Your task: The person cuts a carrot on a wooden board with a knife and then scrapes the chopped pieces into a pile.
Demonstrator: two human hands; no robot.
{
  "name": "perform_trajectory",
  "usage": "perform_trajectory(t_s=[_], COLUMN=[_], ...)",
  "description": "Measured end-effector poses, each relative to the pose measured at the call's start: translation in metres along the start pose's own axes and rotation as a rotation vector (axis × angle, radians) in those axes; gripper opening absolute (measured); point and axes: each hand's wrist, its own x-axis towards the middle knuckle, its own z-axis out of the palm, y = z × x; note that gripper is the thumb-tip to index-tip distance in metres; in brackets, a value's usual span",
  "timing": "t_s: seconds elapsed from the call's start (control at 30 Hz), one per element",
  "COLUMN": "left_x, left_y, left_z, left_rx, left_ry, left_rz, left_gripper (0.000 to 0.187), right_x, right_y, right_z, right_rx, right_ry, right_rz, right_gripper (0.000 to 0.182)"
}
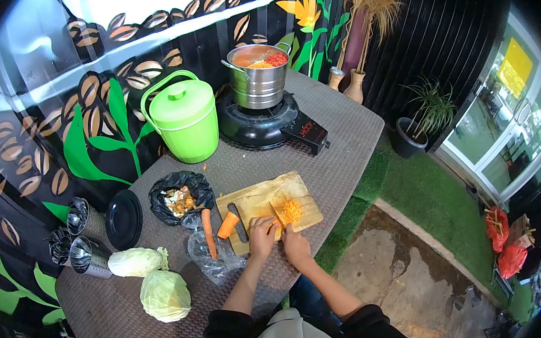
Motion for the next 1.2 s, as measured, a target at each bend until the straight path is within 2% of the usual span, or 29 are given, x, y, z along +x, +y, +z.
perform_trajectory(t_s=[0.1,0.17,0.3,0.37,0.5,0.7,0.77,0.9,1.1,1.2], left_x=[0.0,-0.001,-0.001,0.0,0.0,-0.001,-0.001,-0.001,-0.002,-0.001], left_y=[0.001,0.002,0.0,-0.004,-0.001,-0.004,-0.005,-0.004,-0.007,-0.008], left_z=[-0.001,-0.001,-0.001,0.001,0.0,0.0,0.001,-0.001,-0.001,0.0], left_rx=[-0.015,-0.025,-0.035,-0.027,-0.017,-0.067,-0.068,-0.065,-0.092,-0.081], left_ry=[0.007,0.008,-0.009,0.0,0.018,-0.004,0.003,-0.004,-0.017,-0.022], left_rz=[-0.008,-0.003,-0.009,-0.002,0.013,0.002,-0.009,-0.008,-0.005,-0.022], left_gripper=[0.019,0.019,0.02,0.02,0.019,0.02,0.02,0.02,0.021,0.021], right_x=[0.011,0.024,0.009,-0.002,0.014,0.015,0.002,0.01,0.015,0.004], right_y=[0.009,0.017,0.013,0.004,0.007,0.004,-0.001,0.003,0.008,-0.001], right_z=[0.013,0.012,0.005,0.008,0.017,-0.008,0.002,0.012,0.0,0.011], right_rx=[0.02,-0.013,-0.028,-0.019,-0.01,-0.038,0.03,0.031,-0.065,-0.037], right_ry=[0.005,-0.02,-0.013,0.001,-0.002,-0.082,-0.015,0.003,-0.111,-0.001], right_rz=[0.002,-0.073,-0.124,0.02,0.015,-0.123,0.021,-0.011,-0.11,0.01], right_gripper=[0.026,0.027,0.027,0.024,0.025,0.025,0.03,0.025,0.021,0.022])
